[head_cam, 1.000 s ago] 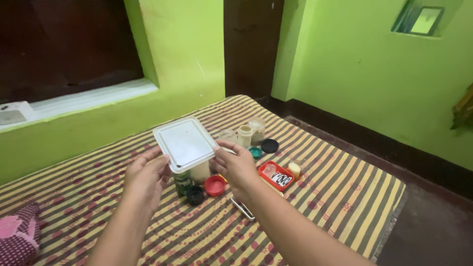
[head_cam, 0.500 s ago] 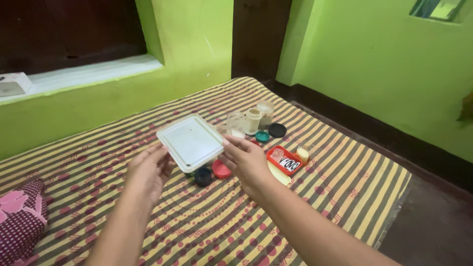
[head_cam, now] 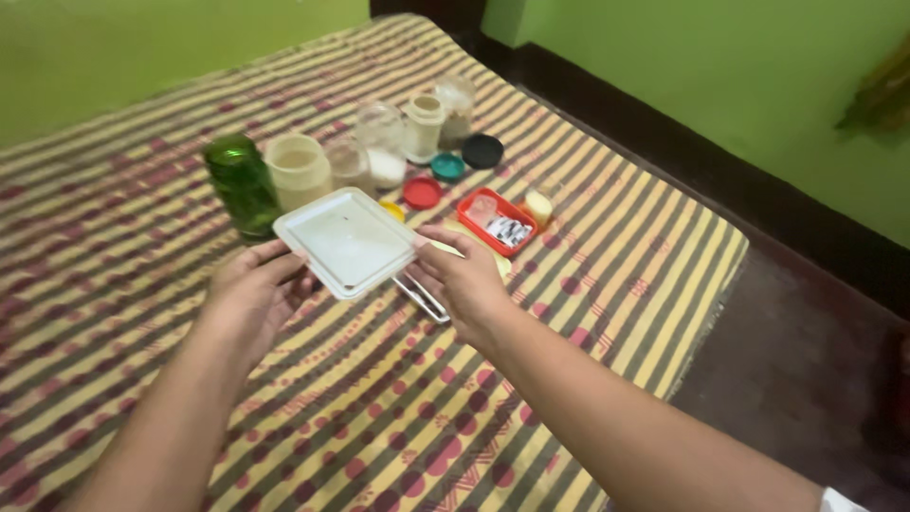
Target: The person picks up several small plastic containers from a table and places them on a bed. They handle a red container, a yellow-lidded container, a white container, and a white lid, moving each one individually from the table to the bed.
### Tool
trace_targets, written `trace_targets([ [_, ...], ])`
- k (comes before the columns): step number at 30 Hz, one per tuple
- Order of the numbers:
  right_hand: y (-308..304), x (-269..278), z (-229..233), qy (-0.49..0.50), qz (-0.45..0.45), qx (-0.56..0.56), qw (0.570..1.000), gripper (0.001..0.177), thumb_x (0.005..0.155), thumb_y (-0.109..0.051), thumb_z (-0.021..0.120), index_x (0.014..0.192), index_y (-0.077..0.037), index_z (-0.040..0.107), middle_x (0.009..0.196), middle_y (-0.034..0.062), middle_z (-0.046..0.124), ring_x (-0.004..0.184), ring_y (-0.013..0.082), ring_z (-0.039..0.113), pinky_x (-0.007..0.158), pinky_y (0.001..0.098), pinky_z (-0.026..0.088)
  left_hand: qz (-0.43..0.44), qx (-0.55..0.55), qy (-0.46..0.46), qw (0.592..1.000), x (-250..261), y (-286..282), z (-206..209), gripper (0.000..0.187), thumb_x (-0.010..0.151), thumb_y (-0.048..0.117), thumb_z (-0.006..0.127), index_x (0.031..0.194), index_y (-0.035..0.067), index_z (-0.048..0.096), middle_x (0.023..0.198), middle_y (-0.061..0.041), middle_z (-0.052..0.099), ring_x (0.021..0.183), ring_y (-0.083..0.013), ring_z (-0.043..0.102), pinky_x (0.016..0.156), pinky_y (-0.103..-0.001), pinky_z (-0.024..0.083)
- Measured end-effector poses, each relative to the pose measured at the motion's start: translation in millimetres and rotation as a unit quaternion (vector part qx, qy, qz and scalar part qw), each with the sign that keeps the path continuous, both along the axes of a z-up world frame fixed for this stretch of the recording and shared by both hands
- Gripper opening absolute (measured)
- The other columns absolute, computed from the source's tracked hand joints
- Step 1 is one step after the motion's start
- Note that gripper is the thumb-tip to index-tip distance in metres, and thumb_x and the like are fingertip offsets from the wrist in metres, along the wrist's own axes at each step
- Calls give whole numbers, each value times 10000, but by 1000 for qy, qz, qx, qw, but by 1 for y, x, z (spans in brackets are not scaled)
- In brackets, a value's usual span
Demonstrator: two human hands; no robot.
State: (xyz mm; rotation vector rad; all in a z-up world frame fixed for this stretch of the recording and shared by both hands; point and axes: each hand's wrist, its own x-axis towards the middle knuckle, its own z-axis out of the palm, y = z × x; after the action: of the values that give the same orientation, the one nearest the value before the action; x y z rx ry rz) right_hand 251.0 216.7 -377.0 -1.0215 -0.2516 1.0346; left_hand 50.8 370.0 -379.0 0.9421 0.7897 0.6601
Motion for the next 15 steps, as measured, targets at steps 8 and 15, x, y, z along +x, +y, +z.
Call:
trace_targets([
  [8, 1, 12, -74, -63, 64, -108, 990, 411, 915, -50, 686, 1312, -1, 594, 1138, 135, 678, 960, 199, 676, 827, 289, 574, 45, -43, 153, 986, 12, 0, -88, 499, 945, -8, 590, 1423, 19, 450, 1120, -172, 647, 903, -203, 638, 791, -294, 585],
  [15, 17, 7, -139, -65, 86, -141, 984, 411, 888, 1, 645, 1294, 34, 585, 1081, 103, 696, 944, 170, 715, 847, 245, 622, 35, -10, 200, 979, 7, 14, -165, 474, 933, -11, 626, 1395, -7, 521, 1036, -122, 683, 833, -190, 654, 720, -300, 560],
])
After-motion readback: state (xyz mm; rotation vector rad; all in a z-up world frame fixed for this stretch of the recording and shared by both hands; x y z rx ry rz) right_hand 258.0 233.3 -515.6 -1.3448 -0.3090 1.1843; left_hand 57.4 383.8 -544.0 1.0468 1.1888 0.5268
